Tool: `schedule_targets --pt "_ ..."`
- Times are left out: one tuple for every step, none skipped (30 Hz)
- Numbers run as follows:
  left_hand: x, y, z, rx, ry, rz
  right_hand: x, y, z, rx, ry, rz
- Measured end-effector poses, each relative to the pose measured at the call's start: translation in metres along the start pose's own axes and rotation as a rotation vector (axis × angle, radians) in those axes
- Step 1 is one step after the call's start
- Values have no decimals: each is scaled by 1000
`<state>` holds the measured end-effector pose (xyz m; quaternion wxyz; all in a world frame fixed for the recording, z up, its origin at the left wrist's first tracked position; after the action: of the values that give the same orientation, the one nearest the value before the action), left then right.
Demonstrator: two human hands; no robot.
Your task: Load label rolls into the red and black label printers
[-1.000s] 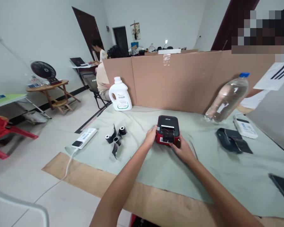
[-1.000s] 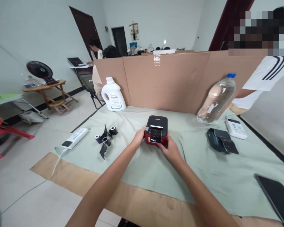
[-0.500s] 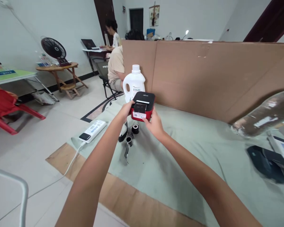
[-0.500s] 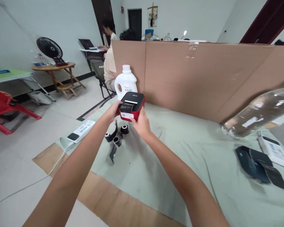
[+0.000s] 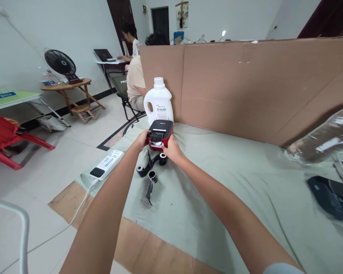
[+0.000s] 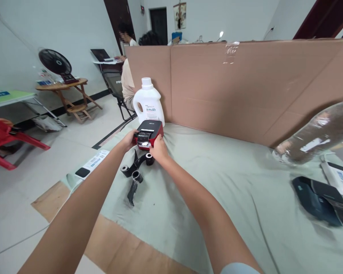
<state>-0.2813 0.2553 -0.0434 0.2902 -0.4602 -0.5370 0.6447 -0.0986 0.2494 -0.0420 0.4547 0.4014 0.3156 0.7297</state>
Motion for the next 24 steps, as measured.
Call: schedule_targets --pt "-3 -4 0 17 -26 -12 -2 2 4 -21 14 -35" --pt "-7 -9 0 36 -63 -39 -8 2 11 -47 27 -70" --pt "-15 -15 1 48 -109 -80 -16 1 22 -58 30 -92" --pt "-26 -21 3 57 -167 -149 -29 -2 38 -62 20 -94" --pt "-41 -29 4 73 -228 -254 -45 -7 59 -75 -2 -84" --pt "-60 -35 6 91 -276 -364 -65 -14 87 -101 -33 -68" --pt "-83 -43 7 137 -320 -526 -89 -24 120 -142 -77 -47" --pt "-107 -48 4 214 -306 -683 -117 -33 158 -201 -121 -15" --pt "-130 -47 -1 302 -252 -764 -148 -43 200 -277 -186 14" --pt "-151 -43 -6 393 -199 -809 -181 -51 245 -369 -272 31" --pt "-174 -38 -9 451 -191 -865 -213 -60 291 -476 -361 25" --pt "-197 -34 -15 493 -181 -926 -243 -67 334 -592 -439 -12" --pt "-219 -28 -24 527 -165 -984 -269 -75 374 -709 -494 -82" --pt "-241 -20 -39 556 -133 -1036 -290 -84 410 -822 -542 -185" --pt "-262 -11 -59 583 -81 -1085 -307 -91 442 -918 -596 -316" --pt "-281 1 -85 626 1 -1121 -318 -98 468 -988 -626 -451" --pt "-298 14 -112 663 88 -1138 -325 -105 489 -1031 -633 -587" --pt "-312 30 -142 705 193 -1136 -327 -112 504 -1044 -611 -715" --pt "-326 47 -171 752 302 -1136 -326 -120 513 -1025 -554 -823" --pt "-337 65 -198 818 416 -1122 -323 -127 517 -984 -481 -905" --pt "-345 81 -220 888 507 -1101 -319 -132 518 -936 -410 -962" --pt "-352 97 -237 958 600 -1089 -315 -135 516 -894 -352 -995" --pt "-358 110 -248 1023 680 -1076 -311 -135 513 -872 -318 -1011" --pt "-361 120 -255 1078 745 -1060 -309 -132 509 -874 -308 -1015"
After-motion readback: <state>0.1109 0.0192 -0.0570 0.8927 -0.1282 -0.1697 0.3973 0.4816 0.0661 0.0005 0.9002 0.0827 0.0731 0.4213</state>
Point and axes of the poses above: each hand's wrist, its own x-axis towards the middle knuckle, its own z-axis out of the back of the hand, y = z × x, the point moved 7 cm from there along x, towards the middle knuckle, and after that the axes turned 4 degrees about -x, right-handed, at the moved point
